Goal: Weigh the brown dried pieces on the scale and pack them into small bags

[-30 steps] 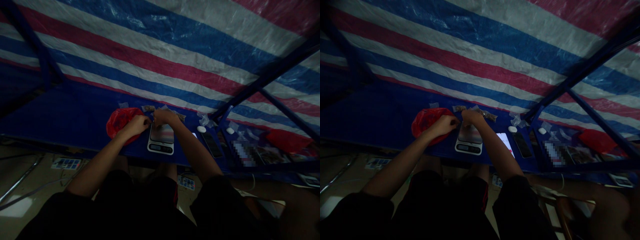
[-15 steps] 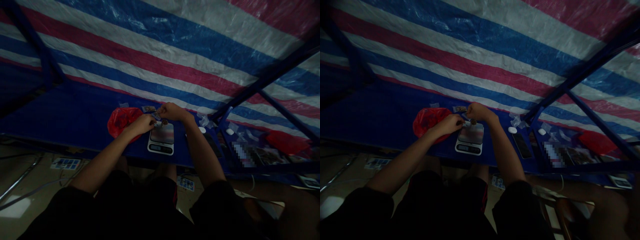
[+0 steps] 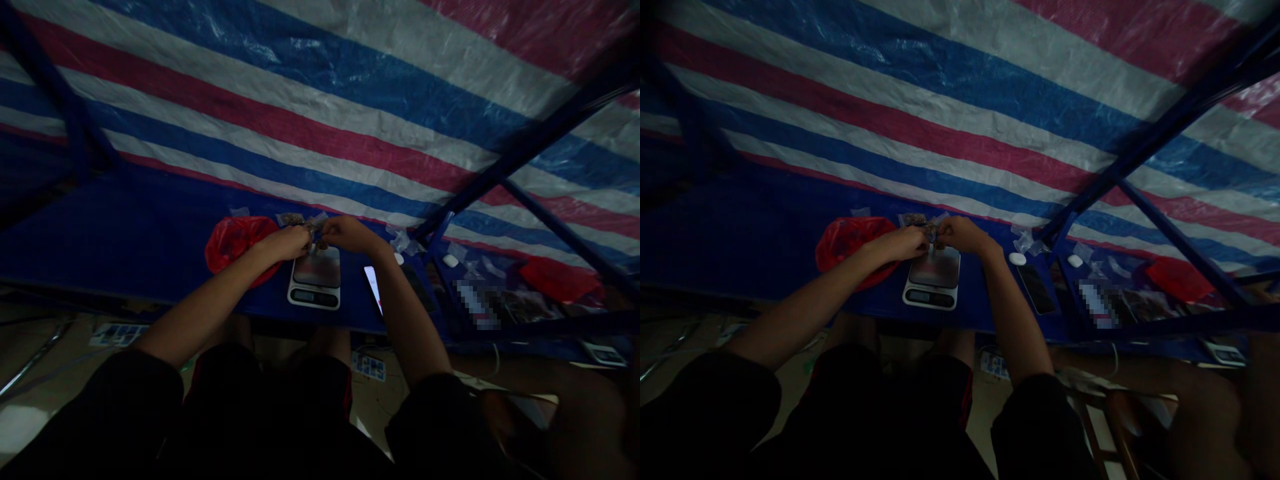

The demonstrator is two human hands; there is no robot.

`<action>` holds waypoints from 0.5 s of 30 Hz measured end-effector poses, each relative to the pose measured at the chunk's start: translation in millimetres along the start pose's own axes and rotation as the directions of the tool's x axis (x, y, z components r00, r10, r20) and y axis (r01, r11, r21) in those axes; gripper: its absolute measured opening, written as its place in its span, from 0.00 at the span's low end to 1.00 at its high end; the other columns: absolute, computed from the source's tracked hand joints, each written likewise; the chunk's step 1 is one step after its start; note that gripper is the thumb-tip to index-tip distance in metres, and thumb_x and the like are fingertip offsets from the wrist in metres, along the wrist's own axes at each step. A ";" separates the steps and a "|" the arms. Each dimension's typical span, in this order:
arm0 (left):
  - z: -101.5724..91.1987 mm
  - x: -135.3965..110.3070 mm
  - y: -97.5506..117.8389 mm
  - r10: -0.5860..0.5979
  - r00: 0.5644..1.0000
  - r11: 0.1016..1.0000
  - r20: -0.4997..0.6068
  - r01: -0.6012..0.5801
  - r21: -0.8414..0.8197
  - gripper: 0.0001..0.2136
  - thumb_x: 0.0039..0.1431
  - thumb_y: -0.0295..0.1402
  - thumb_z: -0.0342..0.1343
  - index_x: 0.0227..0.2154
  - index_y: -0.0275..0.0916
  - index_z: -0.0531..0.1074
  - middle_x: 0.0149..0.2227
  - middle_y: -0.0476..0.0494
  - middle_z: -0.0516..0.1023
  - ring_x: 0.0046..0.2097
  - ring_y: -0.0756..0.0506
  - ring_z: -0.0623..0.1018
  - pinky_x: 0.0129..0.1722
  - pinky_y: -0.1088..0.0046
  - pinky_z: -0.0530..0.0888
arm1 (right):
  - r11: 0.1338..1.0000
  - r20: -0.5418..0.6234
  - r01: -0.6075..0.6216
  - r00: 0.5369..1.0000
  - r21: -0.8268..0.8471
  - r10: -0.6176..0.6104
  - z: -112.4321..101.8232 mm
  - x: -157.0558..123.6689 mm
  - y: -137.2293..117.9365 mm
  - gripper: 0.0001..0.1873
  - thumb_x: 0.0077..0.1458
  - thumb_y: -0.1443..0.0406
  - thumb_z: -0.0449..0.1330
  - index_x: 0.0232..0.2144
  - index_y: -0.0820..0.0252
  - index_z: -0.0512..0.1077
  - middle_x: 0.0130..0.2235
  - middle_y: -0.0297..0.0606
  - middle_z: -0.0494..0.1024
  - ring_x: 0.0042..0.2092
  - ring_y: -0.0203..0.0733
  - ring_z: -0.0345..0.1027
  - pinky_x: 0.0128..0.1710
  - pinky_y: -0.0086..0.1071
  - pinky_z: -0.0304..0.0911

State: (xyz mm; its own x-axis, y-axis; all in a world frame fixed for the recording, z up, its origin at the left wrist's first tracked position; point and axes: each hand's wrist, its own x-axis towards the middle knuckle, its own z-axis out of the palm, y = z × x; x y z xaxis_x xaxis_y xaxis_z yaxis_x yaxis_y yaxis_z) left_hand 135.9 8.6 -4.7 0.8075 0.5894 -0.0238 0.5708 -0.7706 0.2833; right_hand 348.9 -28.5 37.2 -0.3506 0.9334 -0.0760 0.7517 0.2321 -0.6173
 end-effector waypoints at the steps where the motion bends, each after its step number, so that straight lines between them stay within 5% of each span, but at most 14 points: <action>1: 0.2 -0.1 0.1 0.000 1.000 1.000 0.003 0.000 -0.003 0.11 0.64 0.26 0.55 0.37 0.38 0.85 0.43 0.34 0.86 0.44 0.39 0.84 0.46 0.65 0.76 | 1.000 0.000 0.004 1.000 0.004 -0.004 0.3 0.5 0.6 0.08 0.57 0.73 0.62 0.37 0.62 0.79 0.36 0.38 0.87 0.38 0.41 0.80 0.37 0.30 0.70; 8: -2.5 -0.1 -7.7 0.042 0.998 0.998 -0.050 -0.044 -0.041 0.11 0.62 0.26 0.56 0.38 0.38 0.84 0.42 0.36 0.86 0.44 0.40 0.83 0.47 0.62 0.75 | 0.999 -0.060 0.052 0.997 -0.014 -0.053 -1.9 -3.9 10.8 0.08 0.57 0.70 0.61 0.35 0.60 0.81 0.35 0.36 0.86 0.35 0.39 0.77 0.36 0.30 0.67; 15: -17.2 5.7 0.2 0.096 0.956 0.985 -0.276 -0.130 -0.110 0.11 0.65 0.29 0.56 0.41 0.37 0.84 0.42 0.39 0.82 0.43 0.43 0.80 0.45 0.64 0.73 | 0.999 -0.124 0.017 0.992 -0.030 -0.021 0.3 -11.6 27.8 0.09 0.59 0.66 0.61 0.36 0.61 0.82 0.37 0.39 0.86 0.36 0.41 0.77 0.38 0.32 0.66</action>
State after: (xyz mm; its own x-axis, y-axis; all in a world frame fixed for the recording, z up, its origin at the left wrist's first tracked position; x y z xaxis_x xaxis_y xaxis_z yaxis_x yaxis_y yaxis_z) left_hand 138.1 15.9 11.8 0.7857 0.5568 0.2693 0.4410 -0.8096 0.3873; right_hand 373.7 -32.9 20.6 -0.2939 0.9552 0.0347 0.7621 0.2561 -0.5947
